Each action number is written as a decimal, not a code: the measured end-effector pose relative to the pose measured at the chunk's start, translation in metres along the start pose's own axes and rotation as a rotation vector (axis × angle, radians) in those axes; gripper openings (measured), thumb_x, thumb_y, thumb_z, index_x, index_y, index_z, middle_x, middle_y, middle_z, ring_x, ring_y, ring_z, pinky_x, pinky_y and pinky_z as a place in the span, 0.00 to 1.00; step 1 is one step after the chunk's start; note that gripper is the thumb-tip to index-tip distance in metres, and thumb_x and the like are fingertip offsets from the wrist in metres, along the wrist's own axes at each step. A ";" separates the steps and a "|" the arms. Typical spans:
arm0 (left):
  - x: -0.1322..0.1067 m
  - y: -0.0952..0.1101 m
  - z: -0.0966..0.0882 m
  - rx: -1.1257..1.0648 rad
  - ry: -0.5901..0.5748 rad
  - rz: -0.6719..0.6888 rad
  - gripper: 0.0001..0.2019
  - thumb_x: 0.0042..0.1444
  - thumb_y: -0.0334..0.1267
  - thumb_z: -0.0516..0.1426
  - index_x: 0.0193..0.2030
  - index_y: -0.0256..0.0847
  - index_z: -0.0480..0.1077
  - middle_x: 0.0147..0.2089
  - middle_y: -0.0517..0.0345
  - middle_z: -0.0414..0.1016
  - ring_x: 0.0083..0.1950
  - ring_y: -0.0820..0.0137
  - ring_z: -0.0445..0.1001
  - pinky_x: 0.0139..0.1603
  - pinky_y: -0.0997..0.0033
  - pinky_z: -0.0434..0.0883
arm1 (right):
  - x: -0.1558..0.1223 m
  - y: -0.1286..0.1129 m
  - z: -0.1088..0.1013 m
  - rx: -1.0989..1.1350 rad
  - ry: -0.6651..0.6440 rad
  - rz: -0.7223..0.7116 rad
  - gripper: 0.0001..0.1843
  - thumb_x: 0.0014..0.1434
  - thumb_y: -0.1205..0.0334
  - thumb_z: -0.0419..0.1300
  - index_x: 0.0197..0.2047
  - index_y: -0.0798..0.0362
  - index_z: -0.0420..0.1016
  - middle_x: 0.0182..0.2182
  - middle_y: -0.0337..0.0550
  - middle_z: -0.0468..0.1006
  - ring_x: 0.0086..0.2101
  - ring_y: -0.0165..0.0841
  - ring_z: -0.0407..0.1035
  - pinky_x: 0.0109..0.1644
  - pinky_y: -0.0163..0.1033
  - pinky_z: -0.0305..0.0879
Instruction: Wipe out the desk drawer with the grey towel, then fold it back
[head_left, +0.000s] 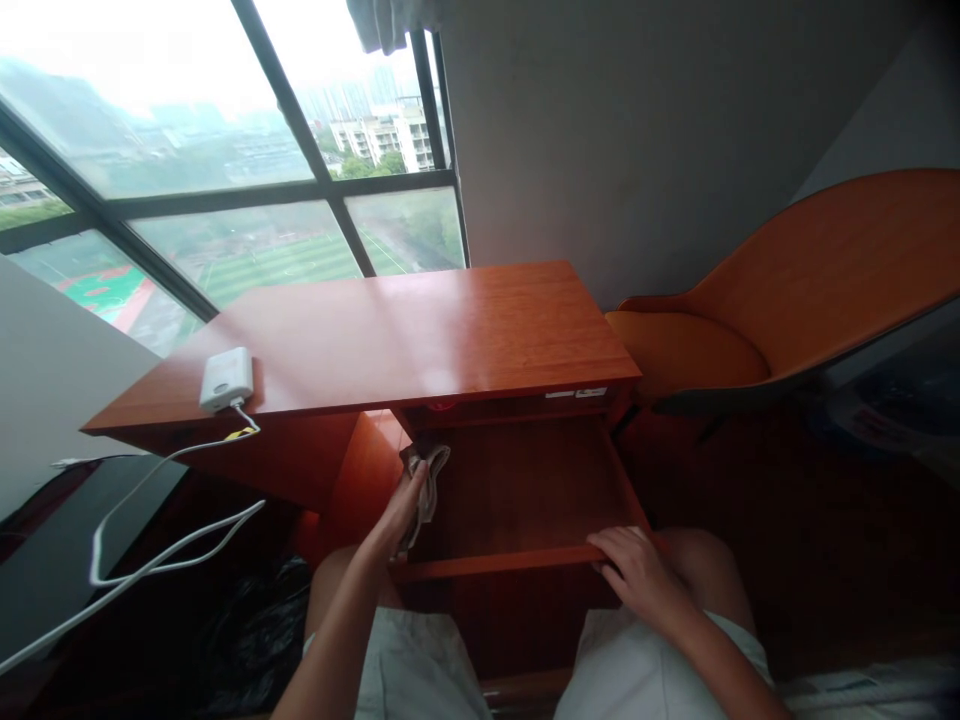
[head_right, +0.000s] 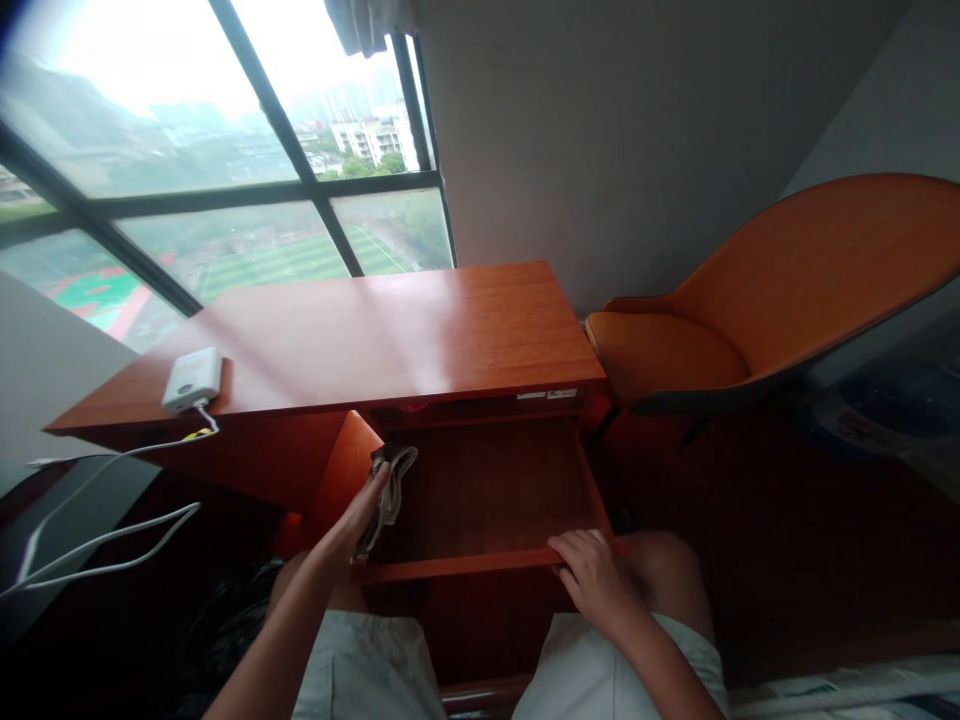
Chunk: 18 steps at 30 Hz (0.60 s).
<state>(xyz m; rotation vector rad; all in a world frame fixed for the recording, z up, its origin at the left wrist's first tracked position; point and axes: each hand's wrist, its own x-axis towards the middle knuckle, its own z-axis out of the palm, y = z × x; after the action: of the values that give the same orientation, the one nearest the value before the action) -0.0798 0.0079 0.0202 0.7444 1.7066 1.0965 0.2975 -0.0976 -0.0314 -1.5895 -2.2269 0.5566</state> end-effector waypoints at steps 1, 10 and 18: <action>-0.003 -0.003 -0.003 -0.001 -0.039 -0.014 0.16 0.51 0.46 0.60 0.42 0.38 0.73 0.34 0.49 0.79 0.47 0.57 0.75 0.42 0.64 0.74 | 0.000 0.000 0.000 0.001 -0.005 0.004 0.19 0.57 0.71 0.52 0.51 0.51 0.73 0.46 0.47 0.79 0.44 0.41 0.72 0.50 0.49 0.65; -0.010 -0.028 -0.028 0.114 -0.241 -0.014 0.27 0.40 0.45 0.69 0.49 0.42 0.72 0.53 0.46 0.76 0.60 0.53 0.70 0.60 0.59 0.65 | -0.002 0.000 0.005 -0.017 -0.004 0.029 0.20 0.56 0.72 0.52 0.49 0.51 0.74 0.46 0.47 0.80 0.46 0.41 0.72 0.51 0.49 0.65; 0.032 -0.021 0.002 0.120 -0.187 0.005 0.27 0.41 0.47 0.67 0.47 0.36 0.71 0.41 0.48 0.79 0.42 0.55 0.77 0.41 0.63 0.73 | -0.007 -0.008 0.010 -0.011 0.022 0.062 0.20 0.55 0.72 0.53 0.48 0.50 0.74 0.45 0.47 0.80 0.44 0.41 0.72 0.51 0.49 0.64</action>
<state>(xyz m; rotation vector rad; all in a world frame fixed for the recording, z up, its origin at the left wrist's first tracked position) -0.0901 0.0271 -0.0120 0.8990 1.6208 0.9041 0.2885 -0.1079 -0.0364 -1.6673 -2.1742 0.5423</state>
